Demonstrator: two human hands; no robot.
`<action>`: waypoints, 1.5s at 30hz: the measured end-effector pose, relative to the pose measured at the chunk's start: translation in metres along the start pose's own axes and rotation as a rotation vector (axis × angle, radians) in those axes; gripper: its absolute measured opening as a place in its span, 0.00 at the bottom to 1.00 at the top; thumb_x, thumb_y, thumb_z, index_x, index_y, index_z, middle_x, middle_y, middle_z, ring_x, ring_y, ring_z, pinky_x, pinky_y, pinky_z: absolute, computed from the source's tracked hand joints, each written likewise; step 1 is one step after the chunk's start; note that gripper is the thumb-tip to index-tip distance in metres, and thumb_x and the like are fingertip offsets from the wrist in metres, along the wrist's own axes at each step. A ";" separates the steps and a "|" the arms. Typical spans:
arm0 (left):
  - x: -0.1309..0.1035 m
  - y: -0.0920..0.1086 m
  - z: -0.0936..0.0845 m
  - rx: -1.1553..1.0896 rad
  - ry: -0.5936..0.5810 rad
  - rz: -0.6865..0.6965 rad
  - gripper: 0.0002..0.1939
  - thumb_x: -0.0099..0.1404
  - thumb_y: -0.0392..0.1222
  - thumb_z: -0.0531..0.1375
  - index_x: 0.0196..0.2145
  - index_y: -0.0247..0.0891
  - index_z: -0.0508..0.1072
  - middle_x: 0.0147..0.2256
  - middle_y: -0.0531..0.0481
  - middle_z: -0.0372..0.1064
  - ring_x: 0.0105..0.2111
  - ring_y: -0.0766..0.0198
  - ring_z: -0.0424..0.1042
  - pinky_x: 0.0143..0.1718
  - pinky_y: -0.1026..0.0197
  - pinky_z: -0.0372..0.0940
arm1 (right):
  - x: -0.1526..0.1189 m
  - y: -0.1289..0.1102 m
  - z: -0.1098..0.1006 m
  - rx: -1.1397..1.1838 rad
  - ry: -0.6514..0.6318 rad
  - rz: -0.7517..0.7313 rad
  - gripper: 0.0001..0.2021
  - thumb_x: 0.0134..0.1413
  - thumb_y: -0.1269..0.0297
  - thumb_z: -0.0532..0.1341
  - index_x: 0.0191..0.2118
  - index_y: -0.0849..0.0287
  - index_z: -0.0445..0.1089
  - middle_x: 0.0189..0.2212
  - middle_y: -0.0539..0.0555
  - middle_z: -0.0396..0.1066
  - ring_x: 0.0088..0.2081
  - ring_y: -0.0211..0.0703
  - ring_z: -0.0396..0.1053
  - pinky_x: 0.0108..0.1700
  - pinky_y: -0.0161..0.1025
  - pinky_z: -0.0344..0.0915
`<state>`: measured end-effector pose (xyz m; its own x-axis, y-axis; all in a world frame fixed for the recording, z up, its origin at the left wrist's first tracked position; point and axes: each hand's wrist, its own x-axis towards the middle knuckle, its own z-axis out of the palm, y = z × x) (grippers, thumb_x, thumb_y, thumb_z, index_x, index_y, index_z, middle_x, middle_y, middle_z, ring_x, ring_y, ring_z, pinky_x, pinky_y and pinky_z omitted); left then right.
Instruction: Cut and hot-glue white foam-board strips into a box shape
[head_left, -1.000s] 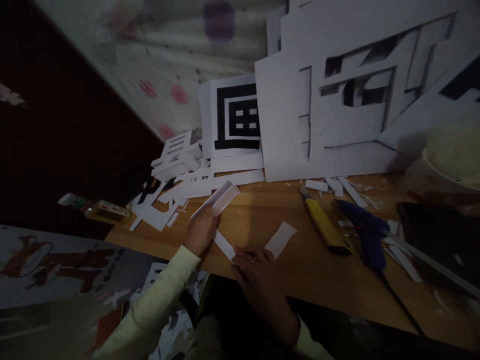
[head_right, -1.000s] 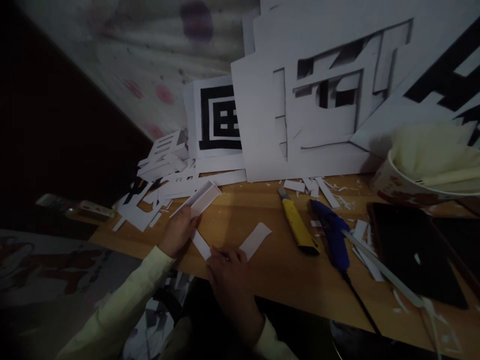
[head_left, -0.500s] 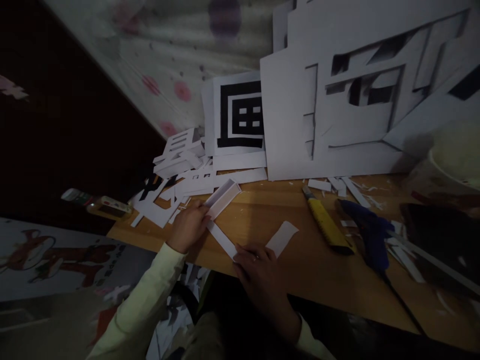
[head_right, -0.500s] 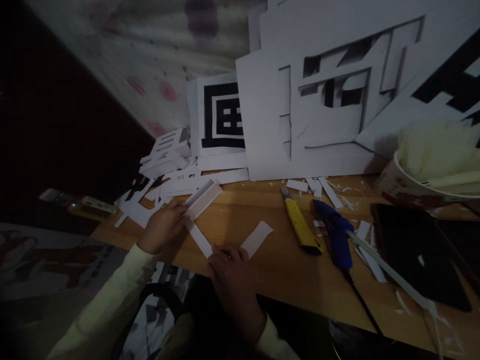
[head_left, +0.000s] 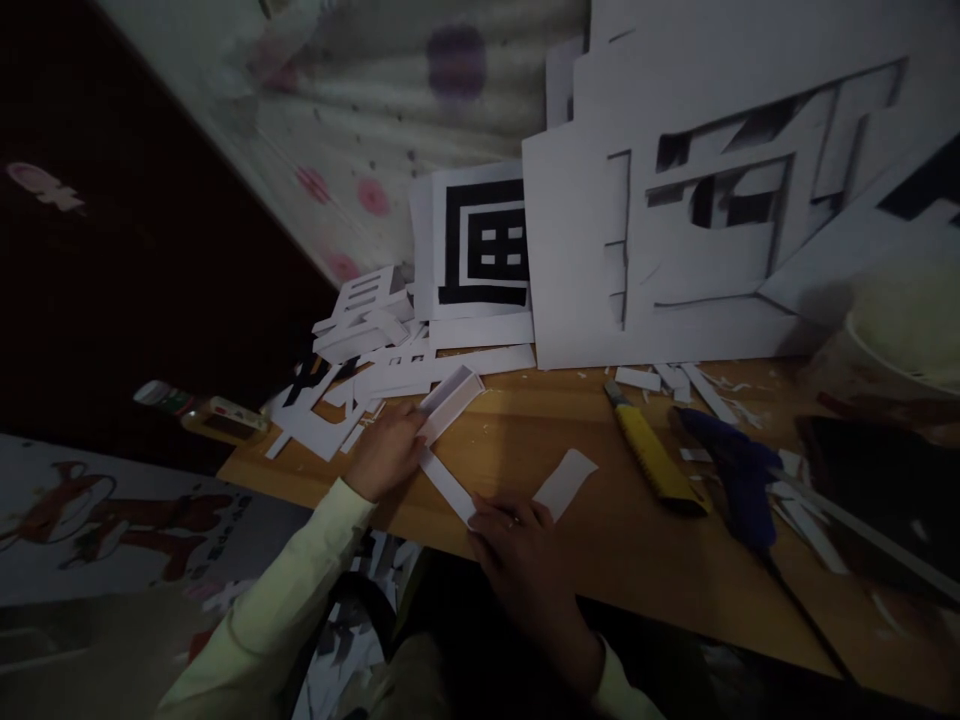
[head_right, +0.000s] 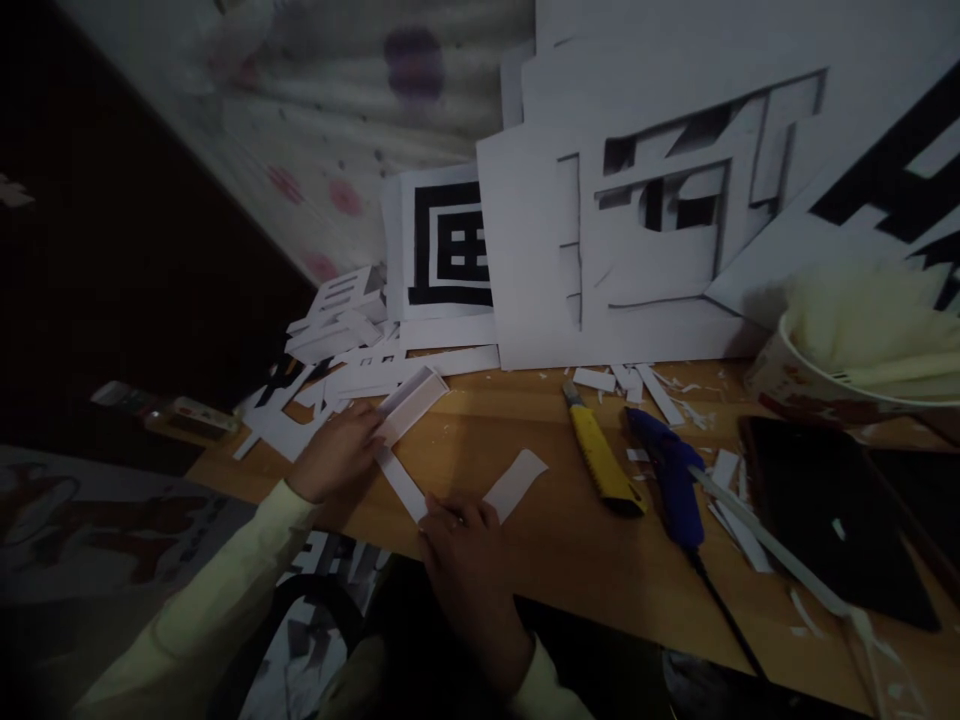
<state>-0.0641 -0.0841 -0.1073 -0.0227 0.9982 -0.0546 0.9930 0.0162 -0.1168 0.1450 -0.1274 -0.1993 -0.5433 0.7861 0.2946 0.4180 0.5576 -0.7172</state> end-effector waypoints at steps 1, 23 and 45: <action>0.002 0.005 0.002 0.009 0.046 -0.007 0.13 0.65 0.36 0.54 0.46 0.35 0.72 0.44 0.41 0.68 0.47 0.50 0.68 0.48 0.51 0.63 | 0.000 0.000 0.000 -0.005 -0.007 -0.001 0.05 0.59 0.70 0.63 0.37 0.52 0.73 0.50 0.45 0.76 0.48 0.50 0.68 0.48 0.47 0.56; 0.033 0.029 0.041 0.032 0.294 -0.266 0.13 0.63 0.48 0.59 0.34 0.35 0.77 0.48 0.37 0.73 0.56 0.41 0.60 0.58 0.32 0.46 | -0.001 0.000 0.001 -0.050 -0.024 0.000 0.04 0.59 0.69 0.64 0.36 0.52 0.73 0.52 0.44 0.74 0.48 0.47 0.67 0.48 0.46 0.56; 0.019 0.018 0.031 0.013 0.187 -0.175 0.10 0.60 0.44 0.61 0.37 0.37 0.76 0.53 0.36 0.69 0.61 0.39 0.55 0.58 0.25 0.41 | 0.000 -0.002 -0.003 -0.052 -0.045 0.002 0.04 0.59 0.69 0.63 0.37 0.52 0.73 0.50 0.44 0.75 0.49 0.46 0.68 0.50 0.46 0.56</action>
<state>-0.0502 -0.0663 -0.1413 -0.1714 0.9734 0.1523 0.9742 0.1905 -0.1214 0.1463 -0.1279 -0.1955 -0.5741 0.7752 0.2637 0.4560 0.5702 -0.6833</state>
